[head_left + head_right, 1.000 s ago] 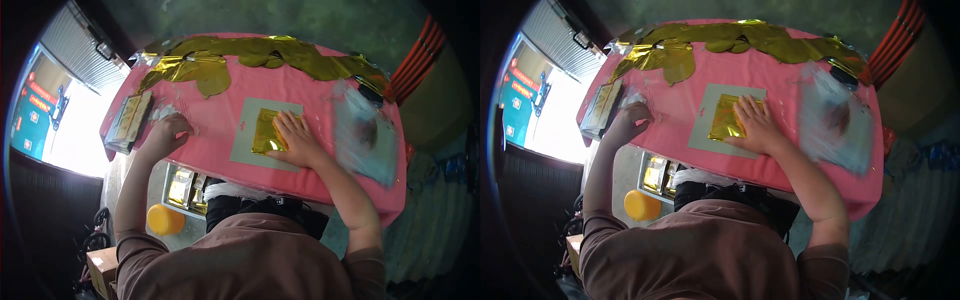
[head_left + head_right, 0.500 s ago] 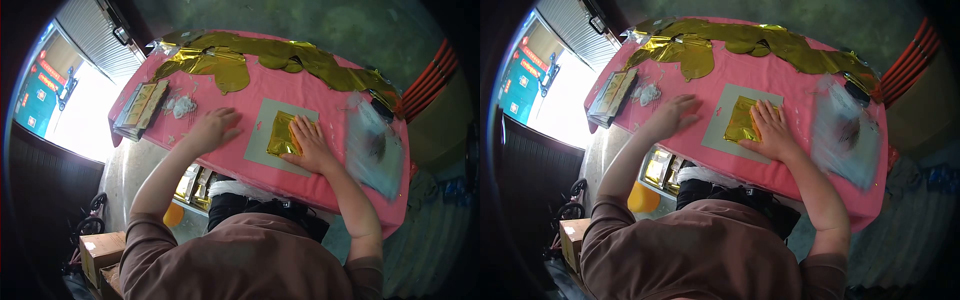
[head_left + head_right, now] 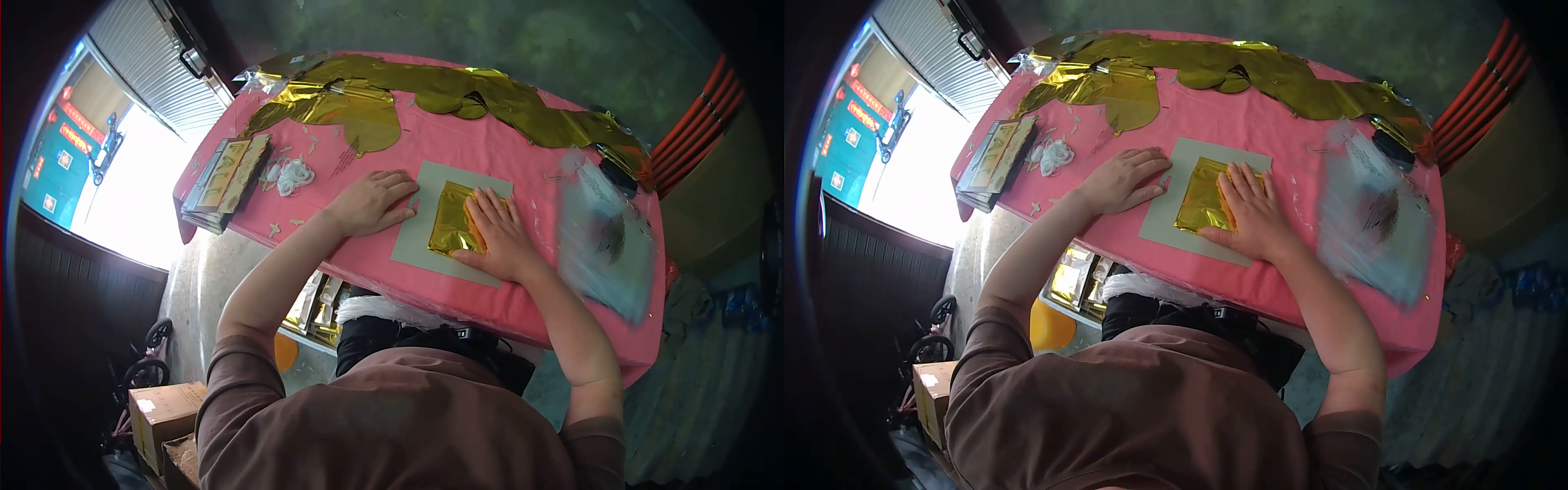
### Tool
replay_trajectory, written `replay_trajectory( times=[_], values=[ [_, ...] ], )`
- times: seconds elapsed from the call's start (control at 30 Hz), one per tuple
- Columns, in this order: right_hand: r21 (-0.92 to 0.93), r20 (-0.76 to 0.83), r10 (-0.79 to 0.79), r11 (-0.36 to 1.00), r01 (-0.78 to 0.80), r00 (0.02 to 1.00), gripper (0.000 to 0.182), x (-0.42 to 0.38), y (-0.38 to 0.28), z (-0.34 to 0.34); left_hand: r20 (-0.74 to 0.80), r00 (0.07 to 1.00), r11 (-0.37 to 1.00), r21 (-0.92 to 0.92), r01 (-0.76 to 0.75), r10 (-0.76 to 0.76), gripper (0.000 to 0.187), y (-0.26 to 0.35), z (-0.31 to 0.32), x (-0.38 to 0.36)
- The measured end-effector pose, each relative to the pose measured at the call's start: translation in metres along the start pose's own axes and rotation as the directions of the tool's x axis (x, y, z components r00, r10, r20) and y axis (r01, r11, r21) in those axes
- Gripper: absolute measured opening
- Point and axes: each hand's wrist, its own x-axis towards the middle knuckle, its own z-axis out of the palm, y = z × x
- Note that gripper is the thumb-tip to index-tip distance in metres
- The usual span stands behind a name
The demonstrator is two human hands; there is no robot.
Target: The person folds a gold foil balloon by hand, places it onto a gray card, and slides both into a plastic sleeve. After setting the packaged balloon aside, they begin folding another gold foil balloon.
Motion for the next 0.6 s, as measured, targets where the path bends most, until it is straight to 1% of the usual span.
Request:
replay_trajectory(
  times=[0.07, 0.2, 0.27, 0.3, 0.37, 0.4, 0.47, 0.5, 0.57, 0.6],
  values=[
    [0.002, 0.001, -0.006, 1.000, 0.006, 1.000, 0.096, 0.001, -0.001, -0.002, 0.053, 0.998, 0.999, -0.041, -0.014, 0.016, 0.044, 0.004, -0.003, 0.001],
    [0.007, 0.009, 0.006, 1.000, -0.006, 1.000, 0.097, 0.001, -0.001, -0.002, 0.030, 0.999, 0.996, -0.078, -0.034, 0.036, 0.042, 0.011, -0.002, -0.007],
    [0.005, 0.000, 0.005, 1.000, -0.005, 1.000, 0.097, 0.000, 0.000, 0.000, 0.046, 0.999, 0.997, -0.074, 0.009, -0.005, 0.040, 0.025, -0.005, -0.014],
    [0.001, -0.002, 0.003, 1.000, -0.003, 1.000, 0.097, 0.000, 0.000, 0.000, 0.046, 0.999, 0.997, -0.077, 0.006, -0.002, 0.040, 0.031, -0.003, -0.017],
    [-0.006, -0.004, 0.004, 1.000, -0.004, 1.000, 0.097, 0.000, 0.000, 0.000, -0.050, 0.999, 0.993, -0.119, 0.003, -0.009, 0.038, 0.042, 0.002, -0.022],
    [-0.010, -0.001, 0.003, 1.000, -0.003, 1.000, 0.097, 0.000, 0.000, 0.000, -0.051, 0.999, 0.993, -0.122, 0.001, -0.008, 0.038, 0.049, 0.002, -0.024],
    [-0.014, 0.006, -0.001, 1.000, 0.001, 1.000, 0.097, 0.000, 0.000, -0.001, -0.171, 0.966, 0.938, -0.322, 0.129, -0.192, 0.036, 0.061, 0.001, -0.026],
    [-0.016, 0.006, 0.001, 1.000, -0.001, 1.000, 0.097, 0.000, 0.000, -0.002, -0.171, 0.966, 0.936, -0.326, 0.132, -0.196, 0.036, 0.059, 0.001, -0.026],
    [-0.016, 0.017, -0.002, 1.000, 0.002, 1.000, 0.097, 0.000, -0.001, -0.002, -0.152, 0.905, 0.821, -0.501, 0.275, -0.397, 0.036, 0.050, 0.002, -0.028],
    [-0.016, 0.017, 0.004, 1.000, -0.003, 1.000, 0.097, 0.000, -0.002, -0.003, -0.153, 0.902, 0.817, -0.504, 0.280, -0.404, 0.036, 0.044, 0.007, -0.030]
  ],
)
